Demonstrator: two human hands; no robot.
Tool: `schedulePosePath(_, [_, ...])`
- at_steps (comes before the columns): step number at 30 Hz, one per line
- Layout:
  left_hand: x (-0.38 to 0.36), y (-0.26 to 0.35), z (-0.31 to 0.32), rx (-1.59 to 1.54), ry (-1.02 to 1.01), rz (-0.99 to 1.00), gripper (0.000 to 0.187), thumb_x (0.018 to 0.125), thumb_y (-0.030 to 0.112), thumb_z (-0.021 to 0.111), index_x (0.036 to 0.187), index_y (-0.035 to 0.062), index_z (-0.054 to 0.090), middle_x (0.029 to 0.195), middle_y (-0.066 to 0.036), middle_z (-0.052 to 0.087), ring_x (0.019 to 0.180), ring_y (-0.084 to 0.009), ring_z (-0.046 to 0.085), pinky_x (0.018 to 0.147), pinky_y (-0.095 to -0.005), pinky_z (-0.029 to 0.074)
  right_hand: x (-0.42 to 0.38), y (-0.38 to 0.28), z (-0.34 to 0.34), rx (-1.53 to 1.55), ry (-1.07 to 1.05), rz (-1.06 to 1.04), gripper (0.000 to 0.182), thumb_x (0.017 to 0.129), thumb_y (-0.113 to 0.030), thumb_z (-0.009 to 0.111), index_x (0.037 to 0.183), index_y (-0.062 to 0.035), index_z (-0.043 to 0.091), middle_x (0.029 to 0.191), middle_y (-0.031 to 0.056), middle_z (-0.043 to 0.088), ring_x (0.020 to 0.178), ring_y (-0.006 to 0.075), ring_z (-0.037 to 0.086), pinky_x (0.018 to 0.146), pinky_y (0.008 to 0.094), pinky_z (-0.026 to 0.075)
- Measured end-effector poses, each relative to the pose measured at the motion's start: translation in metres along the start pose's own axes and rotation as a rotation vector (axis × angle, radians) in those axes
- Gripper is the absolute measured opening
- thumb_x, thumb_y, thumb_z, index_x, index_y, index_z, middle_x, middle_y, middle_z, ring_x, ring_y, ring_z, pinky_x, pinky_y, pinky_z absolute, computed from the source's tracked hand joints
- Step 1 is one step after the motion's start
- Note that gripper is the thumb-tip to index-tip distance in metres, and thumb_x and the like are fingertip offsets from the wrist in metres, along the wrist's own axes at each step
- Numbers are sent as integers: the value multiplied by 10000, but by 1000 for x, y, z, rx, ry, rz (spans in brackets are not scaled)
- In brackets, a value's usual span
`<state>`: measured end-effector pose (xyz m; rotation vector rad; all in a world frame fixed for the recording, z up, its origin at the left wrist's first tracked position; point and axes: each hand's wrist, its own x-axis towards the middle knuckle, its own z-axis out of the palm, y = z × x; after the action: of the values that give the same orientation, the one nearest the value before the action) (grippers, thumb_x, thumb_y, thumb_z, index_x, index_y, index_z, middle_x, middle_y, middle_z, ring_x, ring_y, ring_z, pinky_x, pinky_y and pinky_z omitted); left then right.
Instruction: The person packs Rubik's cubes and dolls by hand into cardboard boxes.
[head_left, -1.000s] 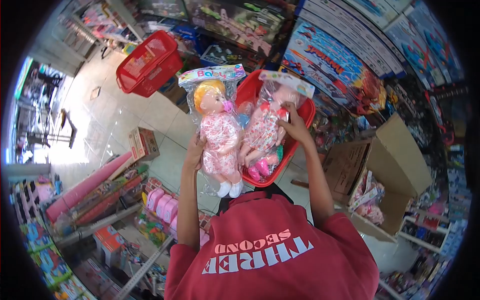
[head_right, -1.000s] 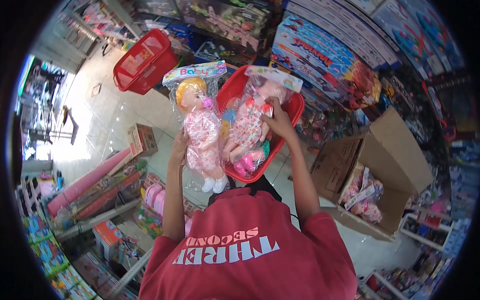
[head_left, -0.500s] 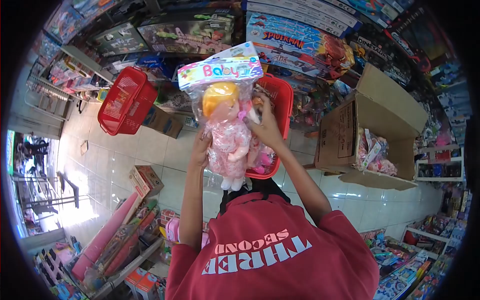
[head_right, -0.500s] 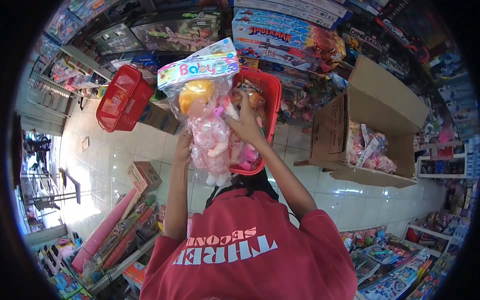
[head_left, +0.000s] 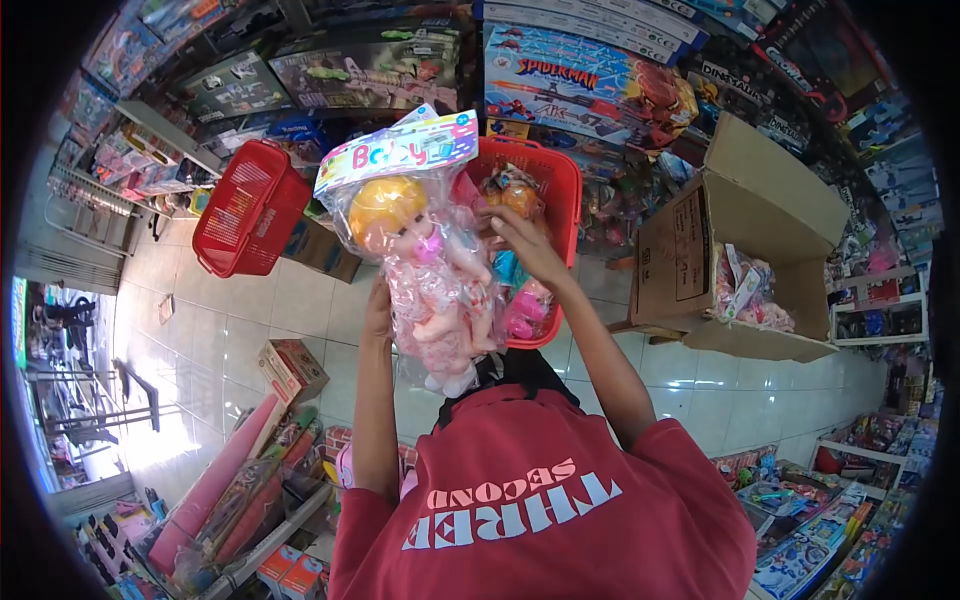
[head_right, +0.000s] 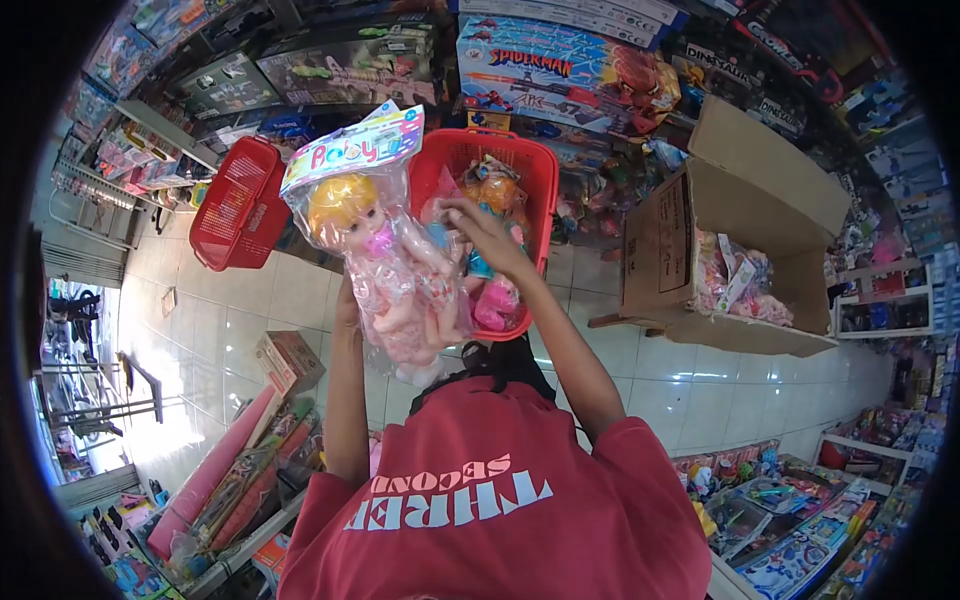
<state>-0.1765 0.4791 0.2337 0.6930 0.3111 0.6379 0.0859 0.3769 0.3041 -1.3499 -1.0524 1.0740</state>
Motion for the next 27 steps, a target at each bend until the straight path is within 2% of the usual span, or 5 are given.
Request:
schedulePosePath(2, [-7, -7, -31, -237, -59, -113, 533, 919, 378, 490, 1326, 50, 383, 1259, -117, 510, 1110, -240, 540, 950, -411, 451, 3, 37, -31, -744, 199, -37, 512, 816, -299, 607, 1208, -7, 454, 1188, 183, 540, 932, 330, 620, 824, 390, 488])
schedulePosePath(8, [-20, 4, -20, -117, -20, -52, 528, 929, 420, 444, 1309, 55, 403, 1243, -122, 523, 1101, -245, 545, 959, -428, 441, -7, 35, -19, -1321, 69, 407, 510, 754, -295, 653, 1141, -17, 470, 1023, 167, 632, 952, 323, 623, 801, 417, 502])
schedulePosePath(11, [-21, 0, -29, -90, 43, -55, 518, 927, 399, 453, 1305, 49, 405, 1233, -122, 530, 1096, -241, 548, 958, -429, 441, 6, 71, -24, -1363, 21, 427, 912, 729, -294, 701, 1407, 2, 168, 1063, 192, 623, 895, 351, 636, 759, 435, 515])
schedulePosePath(20, [-18, 10, 29, -153, 83, -173, 440, 920, 277, 485, 1277, 24, 433, 1179, -131, 565, 1011, -229, 598, 898, -390, 491, -5, 55, -39, -1193, 141, 248, 393, 755, -151, 592, 1098, 12, 490, 896, 201, 645, 800, 389, 634, 701, 475, 509])
schedulePosePath(27, [-6, 10, 28, -145, 117, -192, 424, 920, 254, 497, 1274, 28, 436, 1172, -118, 569, 1015, -222, 596, 889, -376, 495, -36, 29, -64, -829, 247, 4, 275, 802, -140, 587, 1050, -29, 548, 906, 195, 639, 863, 377, 612, 720, 435, 482])
